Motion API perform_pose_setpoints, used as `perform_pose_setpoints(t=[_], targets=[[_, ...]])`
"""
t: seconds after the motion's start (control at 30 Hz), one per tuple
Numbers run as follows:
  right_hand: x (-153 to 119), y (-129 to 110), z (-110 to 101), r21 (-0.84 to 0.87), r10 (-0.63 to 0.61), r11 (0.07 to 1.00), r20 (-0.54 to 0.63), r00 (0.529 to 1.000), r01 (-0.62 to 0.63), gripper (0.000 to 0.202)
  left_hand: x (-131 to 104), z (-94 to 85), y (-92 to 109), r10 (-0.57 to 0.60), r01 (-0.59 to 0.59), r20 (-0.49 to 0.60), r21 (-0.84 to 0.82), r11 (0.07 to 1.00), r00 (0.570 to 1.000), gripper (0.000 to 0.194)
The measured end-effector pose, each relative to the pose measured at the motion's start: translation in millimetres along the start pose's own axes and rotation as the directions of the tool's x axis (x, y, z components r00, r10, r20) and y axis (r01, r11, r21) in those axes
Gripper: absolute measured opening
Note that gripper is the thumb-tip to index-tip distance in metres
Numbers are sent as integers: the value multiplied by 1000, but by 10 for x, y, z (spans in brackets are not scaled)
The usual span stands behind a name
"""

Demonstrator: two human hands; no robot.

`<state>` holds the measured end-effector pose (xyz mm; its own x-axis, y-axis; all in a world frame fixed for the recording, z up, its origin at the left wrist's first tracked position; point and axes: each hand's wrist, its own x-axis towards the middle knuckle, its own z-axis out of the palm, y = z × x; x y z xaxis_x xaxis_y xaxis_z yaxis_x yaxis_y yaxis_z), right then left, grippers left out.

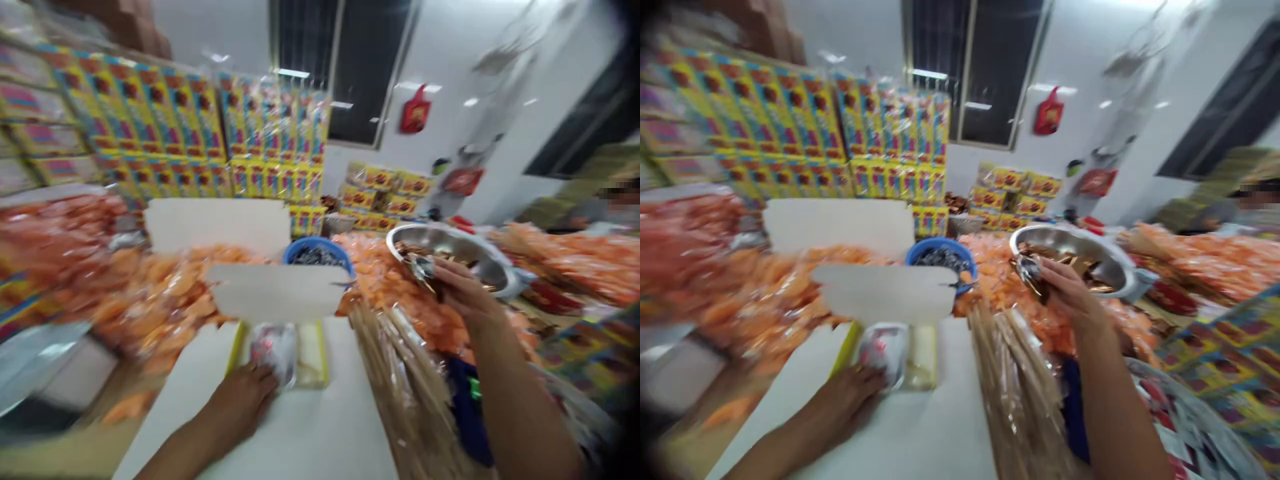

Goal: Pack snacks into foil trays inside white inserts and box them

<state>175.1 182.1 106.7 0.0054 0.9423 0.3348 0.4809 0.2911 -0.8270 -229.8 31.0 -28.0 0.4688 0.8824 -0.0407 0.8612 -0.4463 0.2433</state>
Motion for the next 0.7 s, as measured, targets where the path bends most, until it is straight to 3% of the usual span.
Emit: perform_pose_setpoints(t=[0.03, 0.1, 0.13, 0.17, 0.27, 0.37, 0.47, 0.6, 0.7], targets=[[-174, -46, 154, 96, 25, 995, 144, 989, -39, 58, -10, -54, 70, -5, 5, 43, 13, 1000, 999, 31], [-495, -144, 568, 192, 41, 973, 409, 911, -130, 51, -18, -96, 143, -22, 21, 22, 43, 999, 1000, 27], [-645, -203, 823, 186, 32, 973, 483, 875, -138, 47, -24, -89, 154, -26, 26, 7, 60, 998, 1000, 27], [-788, -272, 1098, 125, 24, 986, 525, 851, -105, 44, -33, -70, 158, -27, 27, -2, 72, 997, 1000, 26], [-1129, -508, 1888, -251, 50, 964, 503, 863, 90, 34, -78, 0, 149, -17, 17, -1, 81, 997, 1000, 23], [-1246, -681, 2313, -463, 87, 872, 465, 881, 158, 25, -130, 50, 108, -1, 7, -61, 94, 996, 998, 21], [-1178, -729, 2243, -578, 101, 791, 445, 890, 199, 27, -196, 75, 32, 22, -11, -144, 76, 997, 989, 14], [-893, -588, 1754, -695, 178, 691, 430, 885, 199, 21, -338, 38, -18, -7, 7, -226, 0, 1000, 974, 2], [-562, -392, 1425, -735, 212, 664, 364, 907, 140, 21, -421, -42, 5, -59, 49, -260, -43, 998, 964, 18]])
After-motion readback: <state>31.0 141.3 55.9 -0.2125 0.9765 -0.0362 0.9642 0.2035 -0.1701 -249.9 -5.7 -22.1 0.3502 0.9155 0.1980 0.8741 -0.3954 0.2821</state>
